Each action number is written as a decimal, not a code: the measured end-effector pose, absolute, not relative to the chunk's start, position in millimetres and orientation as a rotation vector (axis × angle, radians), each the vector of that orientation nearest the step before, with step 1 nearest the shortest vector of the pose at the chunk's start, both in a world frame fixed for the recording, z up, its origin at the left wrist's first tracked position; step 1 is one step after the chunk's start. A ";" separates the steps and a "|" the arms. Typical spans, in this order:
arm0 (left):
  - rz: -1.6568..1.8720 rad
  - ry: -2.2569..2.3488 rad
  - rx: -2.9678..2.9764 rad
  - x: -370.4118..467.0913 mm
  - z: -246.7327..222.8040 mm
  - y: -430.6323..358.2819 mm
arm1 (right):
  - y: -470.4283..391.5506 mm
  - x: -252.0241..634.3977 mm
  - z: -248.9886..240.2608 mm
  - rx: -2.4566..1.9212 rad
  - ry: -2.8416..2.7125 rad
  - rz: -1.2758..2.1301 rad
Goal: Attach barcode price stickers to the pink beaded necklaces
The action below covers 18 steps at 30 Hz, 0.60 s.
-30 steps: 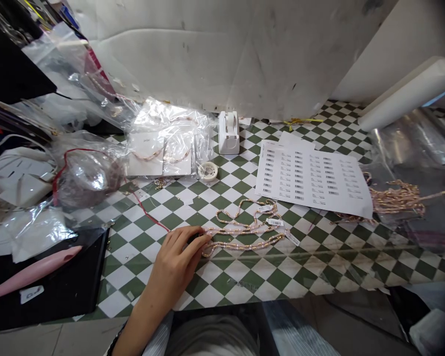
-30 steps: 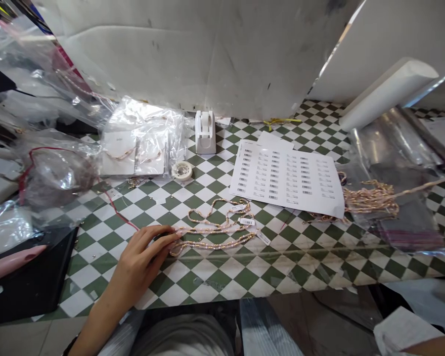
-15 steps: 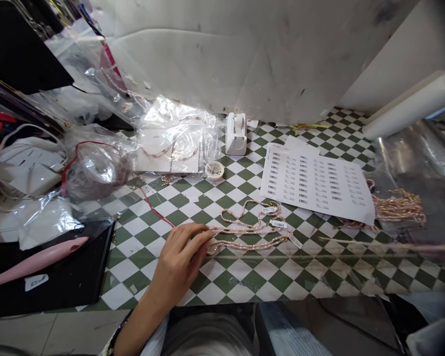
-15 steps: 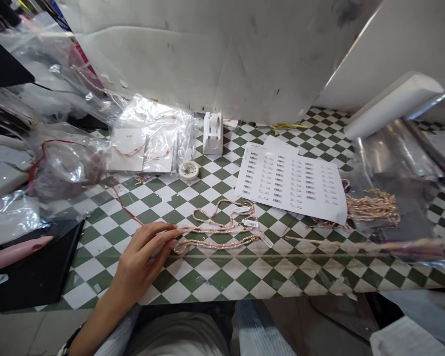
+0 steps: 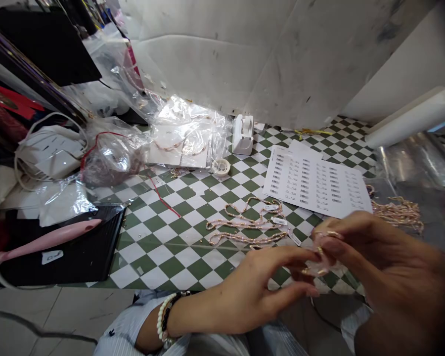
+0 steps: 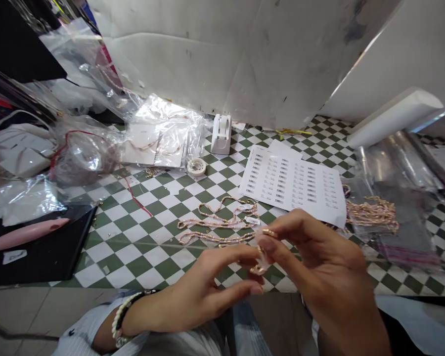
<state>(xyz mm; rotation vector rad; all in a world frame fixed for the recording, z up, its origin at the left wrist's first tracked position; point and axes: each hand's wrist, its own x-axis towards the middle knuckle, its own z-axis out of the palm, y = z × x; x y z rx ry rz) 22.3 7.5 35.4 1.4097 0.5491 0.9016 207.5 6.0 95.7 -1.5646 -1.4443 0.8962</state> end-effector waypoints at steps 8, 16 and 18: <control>0.994 0.807 1.302 -1.0 24.2 11.3 | 16.4 212.9 82.2 -1.493 -1.205 1.491; 0.775 0.853 1.157 -42.2 27.7 17.9 | 13.7 231.8 67.2 -1.408 -1.288 1.722; 0.687 0.915 1.312 -62.0 33.5 16.3 | 13.4 239.6 67.4 -1.475 -1.429 1.659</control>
